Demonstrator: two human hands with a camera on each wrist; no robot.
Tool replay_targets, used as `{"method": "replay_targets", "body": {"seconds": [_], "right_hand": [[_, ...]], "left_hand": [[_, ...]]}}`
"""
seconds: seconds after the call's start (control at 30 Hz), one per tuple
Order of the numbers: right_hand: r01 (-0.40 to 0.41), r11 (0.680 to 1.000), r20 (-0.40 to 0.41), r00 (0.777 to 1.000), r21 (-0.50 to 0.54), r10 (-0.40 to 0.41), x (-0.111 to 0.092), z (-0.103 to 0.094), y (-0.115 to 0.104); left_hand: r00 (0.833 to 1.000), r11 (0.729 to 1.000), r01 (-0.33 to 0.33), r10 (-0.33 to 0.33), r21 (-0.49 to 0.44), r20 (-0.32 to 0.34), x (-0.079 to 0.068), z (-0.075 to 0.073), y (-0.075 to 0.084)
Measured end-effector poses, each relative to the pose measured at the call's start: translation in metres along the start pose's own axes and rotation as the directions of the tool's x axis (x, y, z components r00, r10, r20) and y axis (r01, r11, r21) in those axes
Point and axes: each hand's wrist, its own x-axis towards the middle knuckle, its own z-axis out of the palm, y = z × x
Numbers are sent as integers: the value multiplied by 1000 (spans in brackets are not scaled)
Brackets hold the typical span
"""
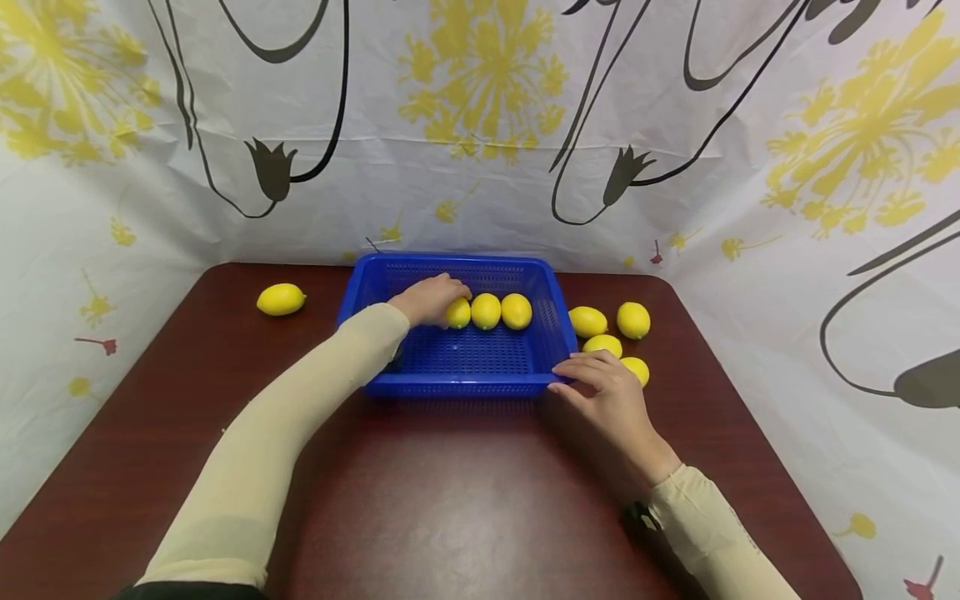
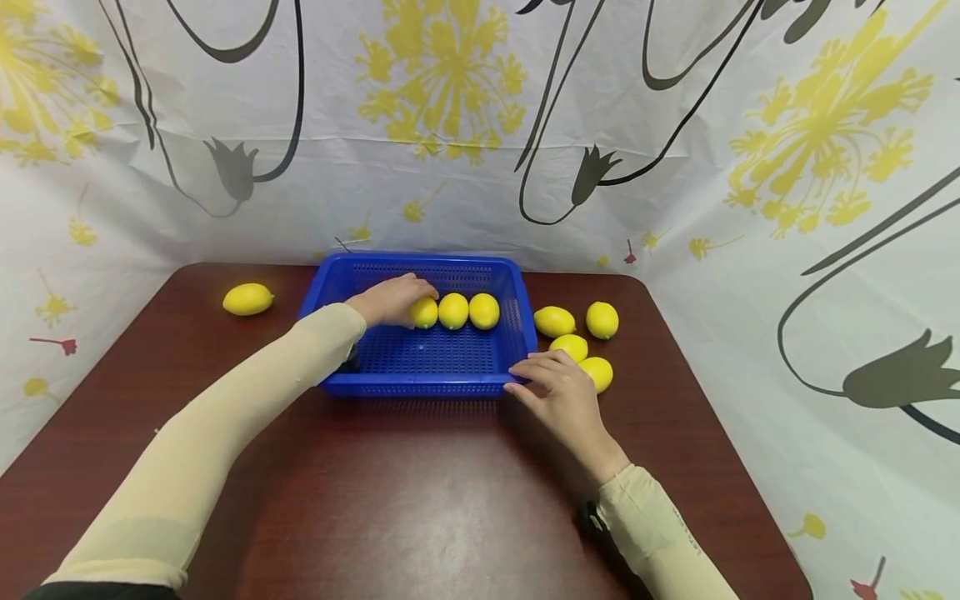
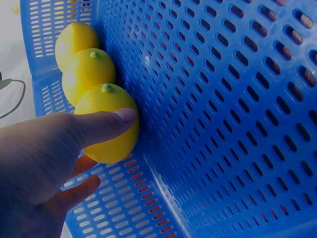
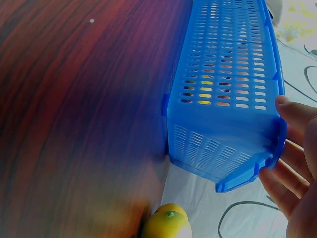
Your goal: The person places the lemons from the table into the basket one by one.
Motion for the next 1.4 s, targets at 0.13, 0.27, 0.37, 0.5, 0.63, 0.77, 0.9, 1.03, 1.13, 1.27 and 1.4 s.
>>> {"method": "replay_targets", "body": {"seconds": [0.13,0.27,0.37,0.5,0.63,0.77,0.9,1.03,1.13,1.27,1.4], "right_hand": [[-1,1000,0,1000,1,1,0,0,0],[0,1000,-2,1000,4,0,-1,0,0],[-2,1000,-2,1000,4,2,-1,0,0],[-1,1000,-3,1000,5,1,0,0,0],[-1,1000,-3,1000,5,1,0,0,-1],[-4,1000,0,1000,-2,4,0,0,-1],[-10,1000,7,1000,-8,10,-1,0,-1],[-15,1000,12,1000,-7,15,-1,0,-1],[-16,1000,13,1000,-8,16,-1,-1,-2],[-16,1000,13,1000,-7,16,-1,0,-3],[-10,1000,8,1000,-10,10,-1,0,-3]], "left_hand": [[1000,1000,-8,7,-3,-11,-1,0,0],[1000,1000,-15,15,5,-12,-2,0,0],[1000,1000,-21,21,12,-11,-2,0,0],[1000,1000,-24,24,12,-16,-4,-1,-1],[1000,1000,-18,18,-7,-11,-7,-4,-1],[1000,1000,-15,15,-20,-3,-10,-9,-2],[1000,1000,-13,13,-28,6,-13,-16,-1],[999,999,5,-4,-34,34,-18,-25,-1],[999,999,25,-23,-34,49,-20,-31,-2],[998,998,46,-44,-40,49,-24,-41,-4],[998,998,51,-49,-38,47,-32,-54,-5]]}}
